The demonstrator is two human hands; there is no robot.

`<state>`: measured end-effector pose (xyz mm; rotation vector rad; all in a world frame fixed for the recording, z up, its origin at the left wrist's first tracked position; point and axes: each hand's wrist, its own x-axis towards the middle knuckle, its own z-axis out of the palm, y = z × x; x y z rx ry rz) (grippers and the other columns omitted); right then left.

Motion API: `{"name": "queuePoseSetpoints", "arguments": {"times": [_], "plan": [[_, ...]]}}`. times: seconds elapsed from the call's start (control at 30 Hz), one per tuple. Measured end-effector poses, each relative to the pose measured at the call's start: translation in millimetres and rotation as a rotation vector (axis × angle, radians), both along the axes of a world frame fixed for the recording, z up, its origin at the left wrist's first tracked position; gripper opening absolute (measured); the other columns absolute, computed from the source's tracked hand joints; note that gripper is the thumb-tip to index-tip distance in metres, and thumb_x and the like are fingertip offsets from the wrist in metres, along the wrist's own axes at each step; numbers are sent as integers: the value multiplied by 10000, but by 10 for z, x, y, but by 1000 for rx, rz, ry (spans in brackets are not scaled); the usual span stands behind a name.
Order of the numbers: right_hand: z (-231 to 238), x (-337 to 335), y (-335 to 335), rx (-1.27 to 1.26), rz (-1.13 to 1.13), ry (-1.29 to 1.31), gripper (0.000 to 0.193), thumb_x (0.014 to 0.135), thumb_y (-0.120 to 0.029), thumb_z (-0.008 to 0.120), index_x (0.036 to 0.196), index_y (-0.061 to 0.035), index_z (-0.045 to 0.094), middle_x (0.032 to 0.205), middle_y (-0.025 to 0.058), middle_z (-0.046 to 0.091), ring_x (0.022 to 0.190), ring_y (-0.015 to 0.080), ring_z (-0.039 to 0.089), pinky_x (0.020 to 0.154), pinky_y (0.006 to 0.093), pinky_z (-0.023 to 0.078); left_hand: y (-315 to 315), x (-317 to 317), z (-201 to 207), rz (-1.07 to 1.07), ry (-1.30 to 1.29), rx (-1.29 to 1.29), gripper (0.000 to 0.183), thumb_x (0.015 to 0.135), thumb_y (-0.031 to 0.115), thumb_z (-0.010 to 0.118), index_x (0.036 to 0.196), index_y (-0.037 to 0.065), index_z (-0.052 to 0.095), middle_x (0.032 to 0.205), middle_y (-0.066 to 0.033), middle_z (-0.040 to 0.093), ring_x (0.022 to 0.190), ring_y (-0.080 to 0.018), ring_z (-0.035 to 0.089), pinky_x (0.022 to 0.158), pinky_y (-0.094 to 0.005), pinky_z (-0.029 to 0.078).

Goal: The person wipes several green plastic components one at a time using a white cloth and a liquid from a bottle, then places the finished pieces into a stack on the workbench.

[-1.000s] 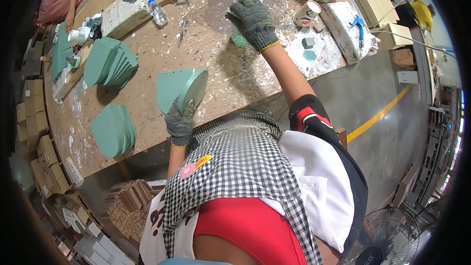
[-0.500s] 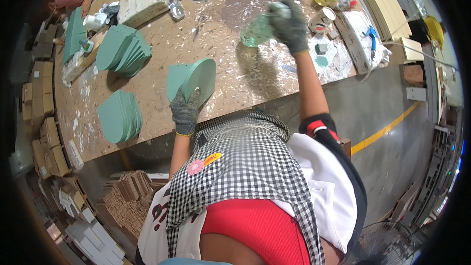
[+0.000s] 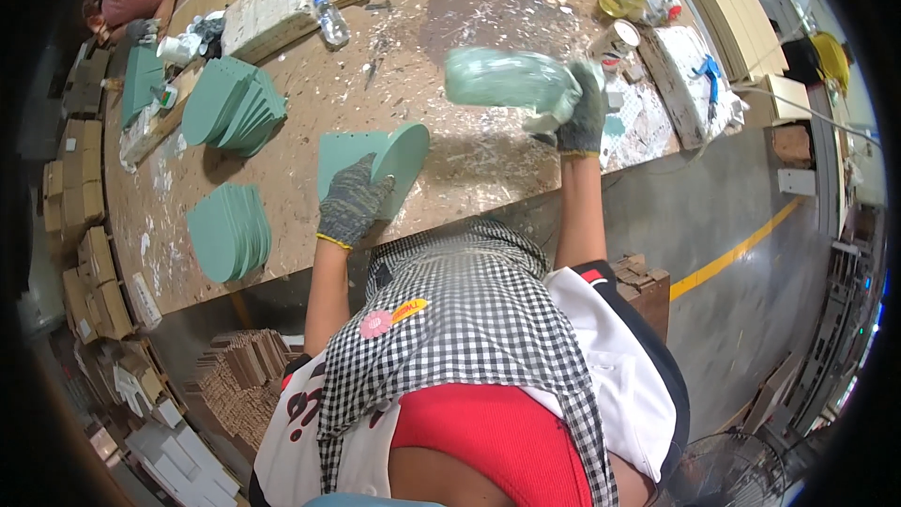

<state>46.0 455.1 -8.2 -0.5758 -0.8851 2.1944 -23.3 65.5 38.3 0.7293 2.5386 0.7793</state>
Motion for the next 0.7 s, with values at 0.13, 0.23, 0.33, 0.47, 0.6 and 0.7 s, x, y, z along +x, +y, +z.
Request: {"name": "queuePoseSetpoints", "arguments": {"times": [0.13, 0.23, 0.33, 0.47, 0.6, 0.7], "plan": [[655, -502, -456, 1481, -147, -405, 262, 876, -217, 755, 1082, -98, 647, 943, 99, 709, 799, 228, 706, 699, 344, 577, 340, 1, 277, -79, 22, -356, 566, 929, 427, 590, 1279, -16, 618, 1140, -267, 687, 1031, -430, 658, 924, -494, 511], [782, -598, -446, 1927, 127, -617, 281, 836, -250, 727, 1073, -130, 637, 965, 107, 671, 861, 320, 687, 771, 450, 559, 488, -53, 304, -118, -8, -389, 534, 915, 416, 613, 1260, 9, 634, 1139, -251, 691, 1030, -427, 659, 911, -481, 516], [880, -583, -320, 1805, 234, -768, 317, 855, -305, 723, 1103, -126, 640, 1001, 122, 672, 945, 322, 673, 834, 457, 542, 238, 39, 287, -110, -41, -152, 504, 902, 374, 648, 1273, 34, 638, 1142, -234, 698, 1043, -411, 666, 909, -461, 520], [998, -546, -273, 1790, -9, -737, 413, 884, -408, 729, 1123, -78, 663, 1023, 144, 686, 950, 314, 679, 851, 436, 548, -137, 229, 27, 61, -111, 98, 486, 882, 254, 718, 1315, 52, 632, 1175, -225, 692, 1068, -377, 674, 921, -426, 524], [840, -370, -1050, 1235, 197, -380, 372, 881, -396, 733, 1087, -95, 660, 1036, 148, 694, 964, 267, 683, 819, 426, 573, -46, 322, -92, 161, -107, 198, 463, 869, 216, 715, 1285, 27, 644, 1138, -232, 699, 1039, -381, 683, 901, -414, 531], [438, -235, -2080, 1870, 164, -206, 317, 847, -269, 739, 1111, -115, 652, 1093, 128, 677, 1000, 252, 669, 832, 426, 589, 1, 324, -207, 185, -70, 101, 415, 893, 187, 688, 1267, 9, 654, 1147, -223, 709, 1016, -362, 692, 892, -403, 534]]}}
